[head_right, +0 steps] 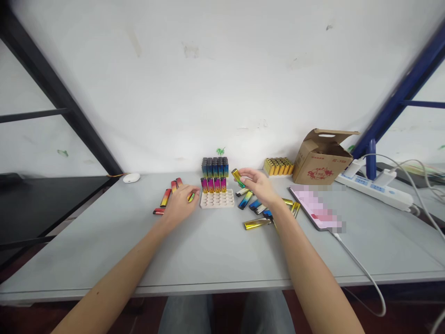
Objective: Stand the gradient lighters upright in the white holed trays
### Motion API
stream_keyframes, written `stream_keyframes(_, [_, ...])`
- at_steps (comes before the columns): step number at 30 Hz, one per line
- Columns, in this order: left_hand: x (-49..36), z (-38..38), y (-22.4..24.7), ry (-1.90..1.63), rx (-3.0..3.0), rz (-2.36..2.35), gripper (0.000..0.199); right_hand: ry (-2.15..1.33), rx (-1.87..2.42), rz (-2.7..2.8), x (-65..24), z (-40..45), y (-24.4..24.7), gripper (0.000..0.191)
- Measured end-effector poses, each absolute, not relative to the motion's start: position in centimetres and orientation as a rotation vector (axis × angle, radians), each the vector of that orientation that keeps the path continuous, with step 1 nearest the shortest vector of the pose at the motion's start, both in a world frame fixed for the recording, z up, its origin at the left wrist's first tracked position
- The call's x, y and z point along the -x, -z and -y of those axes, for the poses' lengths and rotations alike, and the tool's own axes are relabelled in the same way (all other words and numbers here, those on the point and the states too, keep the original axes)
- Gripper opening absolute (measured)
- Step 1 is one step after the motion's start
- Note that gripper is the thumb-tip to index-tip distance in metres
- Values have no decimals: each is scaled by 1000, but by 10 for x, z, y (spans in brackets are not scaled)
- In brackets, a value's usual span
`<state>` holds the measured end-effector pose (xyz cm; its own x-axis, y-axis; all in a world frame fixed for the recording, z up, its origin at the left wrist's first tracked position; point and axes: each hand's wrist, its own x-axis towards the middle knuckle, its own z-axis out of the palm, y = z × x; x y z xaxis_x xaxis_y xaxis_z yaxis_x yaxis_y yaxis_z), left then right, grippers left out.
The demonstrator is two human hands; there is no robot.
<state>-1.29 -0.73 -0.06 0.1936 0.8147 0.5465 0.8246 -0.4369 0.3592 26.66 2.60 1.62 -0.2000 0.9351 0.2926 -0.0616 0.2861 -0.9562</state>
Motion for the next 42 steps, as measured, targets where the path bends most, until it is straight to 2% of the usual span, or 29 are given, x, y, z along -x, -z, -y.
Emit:
stream_keyframes(5, [12,7,0,1142,2414,1664,20,-1227,836,1483,-257,-21,-19,39])
stream_keyframes(11, [3,12,-4,1468,2510,1779,19,-1156,813,1635,-248,-13,-25,37])
stream_keyframes(15, [-8,19,-5,1605,2725,1823,29,-1234,817,1741,-242,-5,-30,37])
stream_keyframes(26, [-20,29,-8,1589,2878,1744,27,-1262,782,1770,-235,-5,-25,54])
stream_keyframes(30, [-20,30,-9,1567,2969,1766,28,-1207,838,1670,-230,-4,-26,47])
stream_keyframes(37, [-20,29,-9,1673,3059,1761,34,-1465,601,1398,-213,-4,-16,30])
stream_keyframes(42, [-24,31,-6,1535,3161,1678,35,-1586,557,1350,-201,6,-16,24])
